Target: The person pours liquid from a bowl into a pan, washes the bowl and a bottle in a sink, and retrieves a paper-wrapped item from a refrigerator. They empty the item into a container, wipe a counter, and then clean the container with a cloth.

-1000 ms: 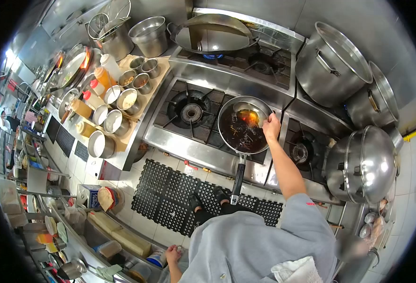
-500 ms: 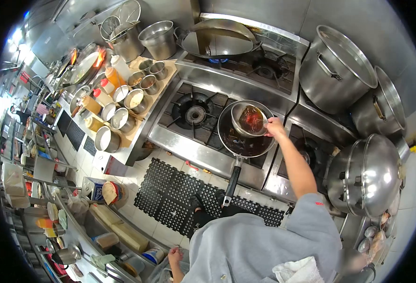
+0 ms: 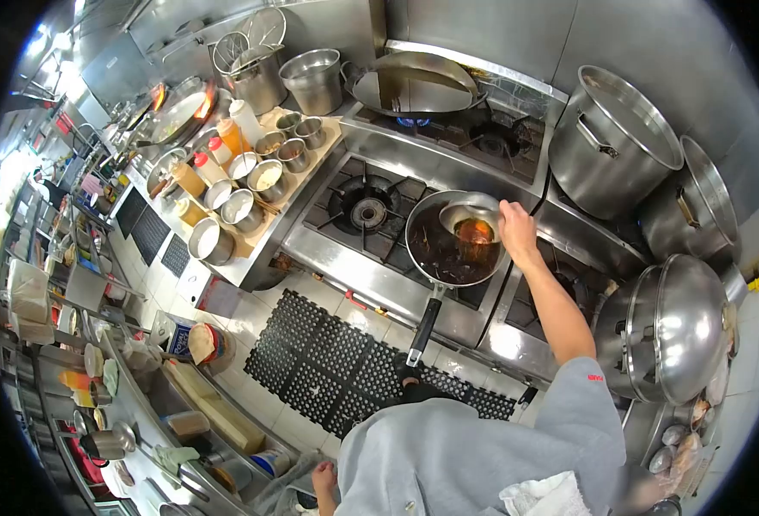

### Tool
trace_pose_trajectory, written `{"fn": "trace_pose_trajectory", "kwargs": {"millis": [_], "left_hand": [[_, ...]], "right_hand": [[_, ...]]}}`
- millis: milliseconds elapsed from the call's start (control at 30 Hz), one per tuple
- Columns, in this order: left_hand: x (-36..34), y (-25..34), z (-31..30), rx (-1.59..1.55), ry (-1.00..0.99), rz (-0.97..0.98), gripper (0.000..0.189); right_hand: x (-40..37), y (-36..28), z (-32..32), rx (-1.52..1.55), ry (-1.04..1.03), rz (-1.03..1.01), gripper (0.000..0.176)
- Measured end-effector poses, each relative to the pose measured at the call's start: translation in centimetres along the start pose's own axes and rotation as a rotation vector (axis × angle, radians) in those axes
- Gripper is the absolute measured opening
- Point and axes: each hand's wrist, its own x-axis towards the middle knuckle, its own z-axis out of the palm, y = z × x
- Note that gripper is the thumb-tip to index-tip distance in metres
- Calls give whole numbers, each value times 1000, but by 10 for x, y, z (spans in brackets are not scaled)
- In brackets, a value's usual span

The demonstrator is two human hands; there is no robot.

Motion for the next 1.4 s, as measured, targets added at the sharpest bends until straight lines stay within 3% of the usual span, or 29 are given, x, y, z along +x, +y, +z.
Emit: {"fn": "trace_pose_trajectory", "kwargs": {"millis": [233,267,300,367,433,500,533,567,667,700,767,867,933,1000,1033,1067,1100,1167,1200,1267,1300,1333,1367,1400], "left_hand": [[17,-34,-31,-48,-69,2,20],[54,-75,-30,-126,-94,-96,21],[62,-84,-37,-88,-124,-82,20],[78,-93,-48,1,-197,-58,18],[99,-99,-61,-3,-254,-12,17],[110,-106,-68,-10,-307,16,16],[106,-93,-77,-2,-291,-124,17],[94,-76,-76,14,-308,-115,17],[87,-50,-71,129,-379,-71,18],[90,-44,-64,213,-414,-48,18],[94,-28,-46,372,-493,7,20],[91,11,0,602,-651,119,23],[82,35,35,747,-736,202,26],[72,63,69,867,-796,308,28],[64,77,88,916,-819,365,30],[55,90,108,961,-841,426,31],[44,102,128,993,-860,494,33],[12,121,172,1040,-895,638,35],[-9,130,192,1057,-913,720,37],[-59,141,233,1099,-957,921,40],[-85,141,251,1130,-981,1048,41],[-128,143,269,1243,-1004,1405,30],[-179,133,284,1055,-964,1151,29],[-230,115,302,860,-917,896,28]], "right_hand": [[-44,-30,7,91,406,102,12],[-49,-36,8,111,488,154,12],[-53,-26,27,202,575,281,12],[-65,-26,34,260,383,822,16],[-85,-33,35,1090,598,1216,20],[-119,-35,32,1403,621,1254,22],[-143,-34,25,1513,577,1238,21],[-166,-32,16,1627,543,1215,20],[-244,-34,-28,1783,505,1198,21],[-275,-34,-44,1823,581,1200,19],[-345,-26,-89,1780,571,1153,19],[-462,-17,-178,1481,838,1122,23],[-555,-6,-239,1056,1040,1231,27],[-653,-6,-307,718,1316,1153,29],[-707,0,-331,477,1441,1094,35],[-761,1,-358,229,1505,1222,46],[-810,0,-386,96,1573,1219,52],[-902,14,-426,-410,1533,1335,47],[-954,27,-434,-447,1416,1532,49],[-1021,67,-451,-483,1143,1901,52],[-1035,79,-454,-219,1246,1930,46],[-1046,92,-453,-111,1041,2001,42],[-1060,110,-458,-8,834,2045,38],[-1079,146,-450,-189,622,2055,35]]}}
